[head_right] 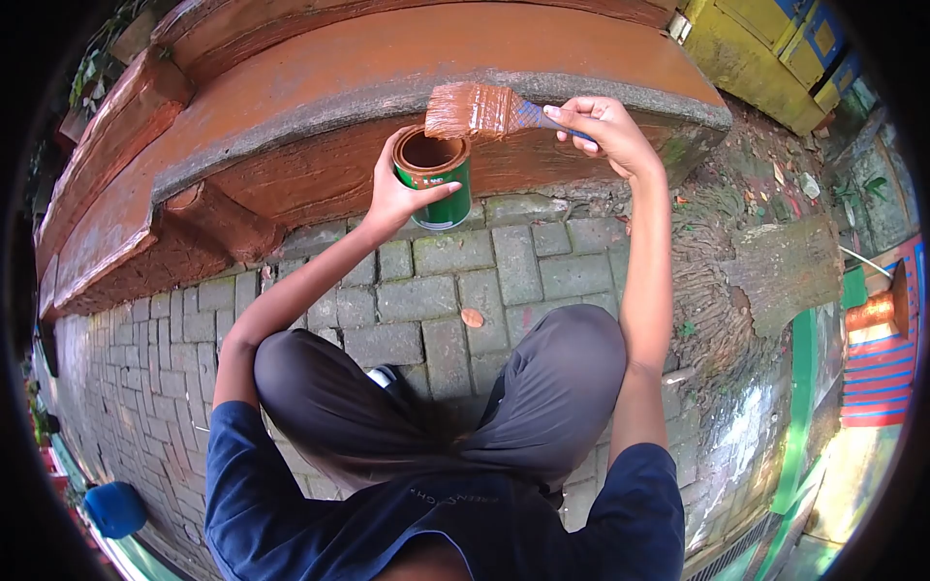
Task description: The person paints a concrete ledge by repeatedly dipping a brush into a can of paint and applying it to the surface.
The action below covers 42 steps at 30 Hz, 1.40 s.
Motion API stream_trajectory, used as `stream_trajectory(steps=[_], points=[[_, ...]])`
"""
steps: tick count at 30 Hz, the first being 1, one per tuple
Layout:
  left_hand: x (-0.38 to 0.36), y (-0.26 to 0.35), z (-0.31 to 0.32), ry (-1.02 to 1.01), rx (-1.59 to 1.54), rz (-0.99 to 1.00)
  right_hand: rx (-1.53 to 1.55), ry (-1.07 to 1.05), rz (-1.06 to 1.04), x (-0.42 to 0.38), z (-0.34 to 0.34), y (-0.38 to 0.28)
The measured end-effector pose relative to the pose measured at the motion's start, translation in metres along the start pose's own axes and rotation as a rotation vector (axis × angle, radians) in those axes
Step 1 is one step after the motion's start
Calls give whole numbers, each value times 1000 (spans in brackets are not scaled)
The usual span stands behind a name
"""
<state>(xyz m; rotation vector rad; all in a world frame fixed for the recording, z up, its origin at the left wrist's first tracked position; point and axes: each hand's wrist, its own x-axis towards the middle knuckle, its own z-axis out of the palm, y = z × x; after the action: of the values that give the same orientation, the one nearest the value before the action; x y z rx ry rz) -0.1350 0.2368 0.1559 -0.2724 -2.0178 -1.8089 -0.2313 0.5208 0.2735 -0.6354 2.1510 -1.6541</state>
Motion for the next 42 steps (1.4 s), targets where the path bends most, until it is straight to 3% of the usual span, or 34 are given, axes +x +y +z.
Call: stream_trajectory(steps=[19,25,30,35,42], points=[[6,-23,2,45,-7,-3,48,-27,23,-2,6,37],[8,-48,32,-40,68,85,156,234,43,-66,-16,84],[-7,-52,49,-122,-22,-28,216,422,84,-117,-78,159],[-16,-35,38,-188,39,-49,168,651,90,-138,-156,202],[-39,-38,-8,-121,281,-38,-16,1182,43,-132,-248,232]])
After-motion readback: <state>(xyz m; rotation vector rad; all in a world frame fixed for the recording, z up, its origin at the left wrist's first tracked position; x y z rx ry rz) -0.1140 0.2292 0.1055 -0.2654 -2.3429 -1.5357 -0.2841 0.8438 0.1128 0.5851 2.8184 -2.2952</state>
